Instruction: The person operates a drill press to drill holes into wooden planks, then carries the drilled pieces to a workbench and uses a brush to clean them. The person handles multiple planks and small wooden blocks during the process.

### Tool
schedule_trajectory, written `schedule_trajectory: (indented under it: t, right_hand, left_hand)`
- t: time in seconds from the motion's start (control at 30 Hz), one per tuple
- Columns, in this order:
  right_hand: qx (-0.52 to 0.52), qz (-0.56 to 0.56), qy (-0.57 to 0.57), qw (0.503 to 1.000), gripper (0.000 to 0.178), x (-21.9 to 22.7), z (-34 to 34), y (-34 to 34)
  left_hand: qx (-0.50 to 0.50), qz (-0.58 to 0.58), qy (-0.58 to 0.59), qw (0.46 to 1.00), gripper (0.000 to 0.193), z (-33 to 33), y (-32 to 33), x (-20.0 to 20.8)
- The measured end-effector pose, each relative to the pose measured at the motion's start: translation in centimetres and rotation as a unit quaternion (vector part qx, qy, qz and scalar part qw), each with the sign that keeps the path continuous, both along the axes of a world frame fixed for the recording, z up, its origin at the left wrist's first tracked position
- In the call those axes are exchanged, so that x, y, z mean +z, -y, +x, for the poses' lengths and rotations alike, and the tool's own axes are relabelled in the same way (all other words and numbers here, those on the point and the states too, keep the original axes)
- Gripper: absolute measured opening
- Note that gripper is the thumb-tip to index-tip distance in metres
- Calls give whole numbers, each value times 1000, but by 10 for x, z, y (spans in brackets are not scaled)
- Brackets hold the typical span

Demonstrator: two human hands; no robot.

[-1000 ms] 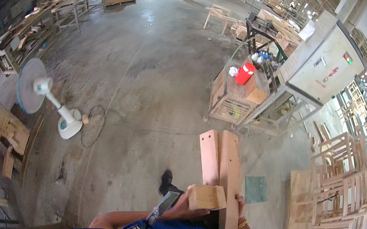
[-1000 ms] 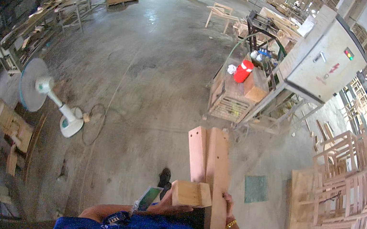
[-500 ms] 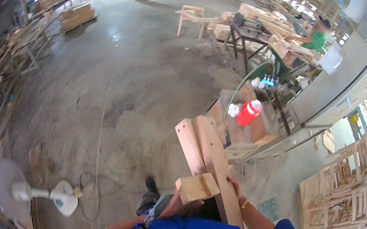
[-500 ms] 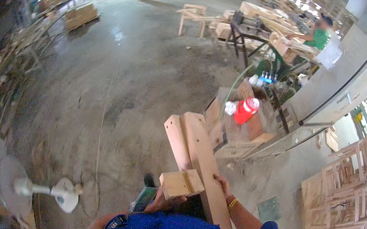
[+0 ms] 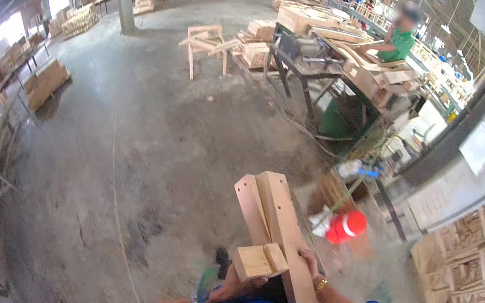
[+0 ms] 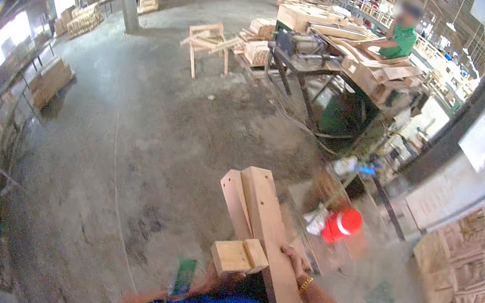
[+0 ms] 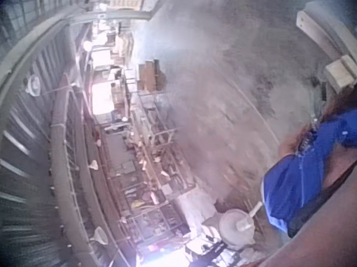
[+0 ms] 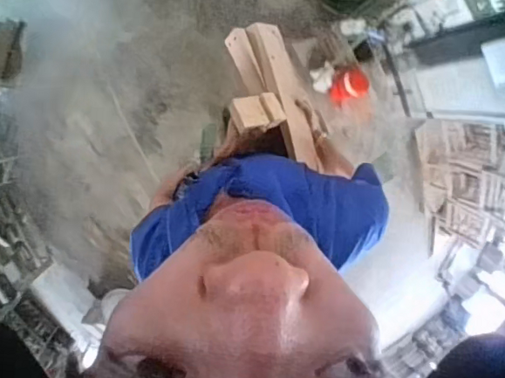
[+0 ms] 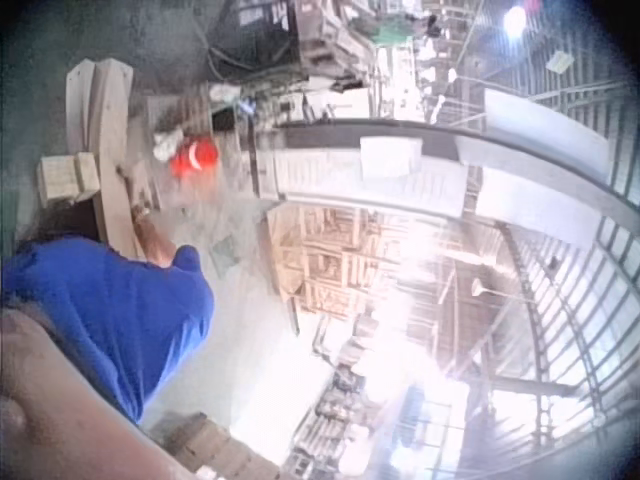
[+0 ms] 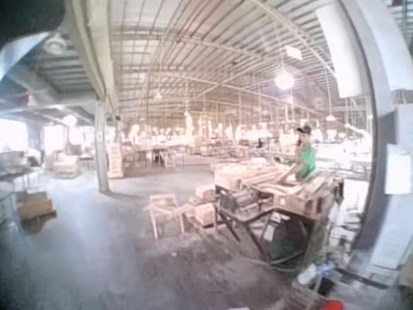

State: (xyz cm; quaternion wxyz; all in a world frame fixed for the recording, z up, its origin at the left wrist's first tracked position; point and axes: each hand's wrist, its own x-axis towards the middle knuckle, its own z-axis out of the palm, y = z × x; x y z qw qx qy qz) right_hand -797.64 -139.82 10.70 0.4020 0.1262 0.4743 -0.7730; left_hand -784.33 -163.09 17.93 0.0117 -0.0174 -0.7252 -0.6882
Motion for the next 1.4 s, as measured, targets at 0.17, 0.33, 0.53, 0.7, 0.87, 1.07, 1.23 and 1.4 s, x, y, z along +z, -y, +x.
schedule_trajectory:
  t: [0.17, 0.33, 0.53, 0.7, 0.87, 1.07, 1.23, 1.4]
  right_hand:
    - [-10, 50, 1, 999, 33, 31, -104, 109]
    - [-39, 82, 41, 995, 31, 67, -203, 181]
    - [11, -40, 63, 997, 38, 39, -336, 255]
    - [-136, 54, 19, 989, 45, 26, -436, 290]
    - [-137, 33, 6, 990, 45, 25, -564, 340]
    - [-74, -44, 15, 996, 47, 24, -778, 425]
    - [4, -108, -18, 994, 53, 78, -929, 501]
    - [-54, -72, -26, 996, 51, 119, -1051, 554]
  left_hand:
    - [40, 44, 91, 994, 43, -100, 90, -19]
    - [31, -47, 45, 997, 43, -199, 175, -48]
    - [-19, -48, 7, 999, 48, -356, 268, -55]
    - [-102, -61, -81, 990, 52, -494, 312, -66]
    - [-146, -8, -61, 987, 51, -652, 356, -15]
    - [-88, -97, -145, 981, 45, -821, 426, -37]
    - [-17, -99, 10, 995, 42, -937, 487, 1]
    - [-52, -145, -9, 988, 39, -1086, 543, 47]
